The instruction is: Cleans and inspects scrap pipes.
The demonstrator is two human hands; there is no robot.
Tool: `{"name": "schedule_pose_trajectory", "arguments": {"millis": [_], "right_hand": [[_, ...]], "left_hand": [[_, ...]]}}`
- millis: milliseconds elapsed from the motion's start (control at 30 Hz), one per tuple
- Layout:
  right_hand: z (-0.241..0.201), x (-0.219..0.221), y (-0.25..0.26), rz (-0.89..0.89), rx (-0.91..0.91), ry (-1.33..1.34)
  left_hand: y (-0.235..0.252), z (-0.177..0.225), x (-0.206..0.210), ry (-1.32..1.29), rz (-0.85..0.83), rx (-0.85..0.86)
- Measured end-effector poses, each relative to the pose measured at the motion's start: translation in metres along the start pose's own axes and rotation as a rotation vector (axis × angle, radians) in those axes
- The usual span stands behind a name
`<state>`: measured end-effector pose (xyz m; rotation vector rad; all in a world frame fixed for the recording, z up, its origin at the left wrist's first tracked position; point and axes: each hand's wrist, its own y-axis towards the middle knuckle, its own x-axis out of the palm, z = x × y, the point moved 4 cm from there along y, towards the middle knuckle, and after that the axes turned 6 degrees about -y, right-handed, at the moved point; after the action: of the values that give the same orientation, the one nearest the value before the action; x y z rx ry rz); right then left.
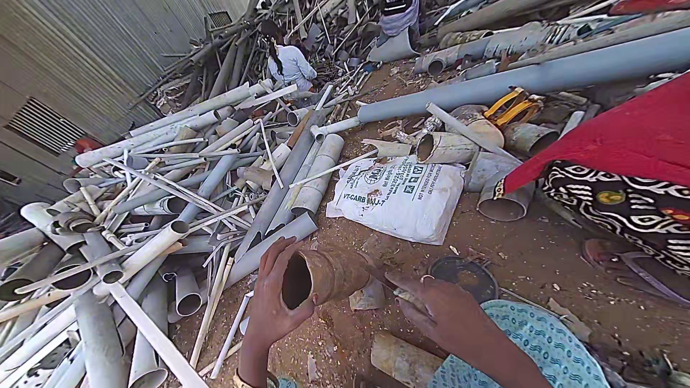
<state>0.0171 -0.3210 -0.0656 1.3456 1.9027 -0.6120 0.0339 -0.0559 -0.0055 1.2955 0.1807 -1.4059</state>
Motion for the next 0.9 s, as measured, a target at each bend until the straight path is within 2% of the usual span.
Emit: {"name": "schedule_pose_trajectory", "arguments": {"millis": [67,233,300,400,567,700,900], "right_hand": [[0.001,-0.001,0.001,-0.069,0.008,0.0],[-0.015,0.023,0.001,-0.109,-0.012,0.37],[-0.025,0.036,0.0,-0.11,-0.02,0.354],[-0.013,0.053,0.017,-0.174,0.059,0.301],[-0.028,0.045,0.01,-0.164,0.011,0.237],[-0.009,0.049,0.028,-0.278,0.124,0.178],[-0.011,0.04,0.024,-0.234,0.067,0.247]], "left_hand": [[0.0,-0.003,-0.001,-0.03,-0.038,0.02],[-0.002,-0.01,0.002,-0.051,-0.01,0.064],[-0.003,-0.011,0.003,-0.06,0.025,0.088],[-0.004,-0.01,0.002,-0.087,0.035,0.097],[-0.005,-0.011,0.001,-0.147,0.035,0.109],[-0.006,-0.004,0.004,-0.182,0.011,0.158],[-0.003,0.003,0.008,-0.228,-0.066,0.188]]}}
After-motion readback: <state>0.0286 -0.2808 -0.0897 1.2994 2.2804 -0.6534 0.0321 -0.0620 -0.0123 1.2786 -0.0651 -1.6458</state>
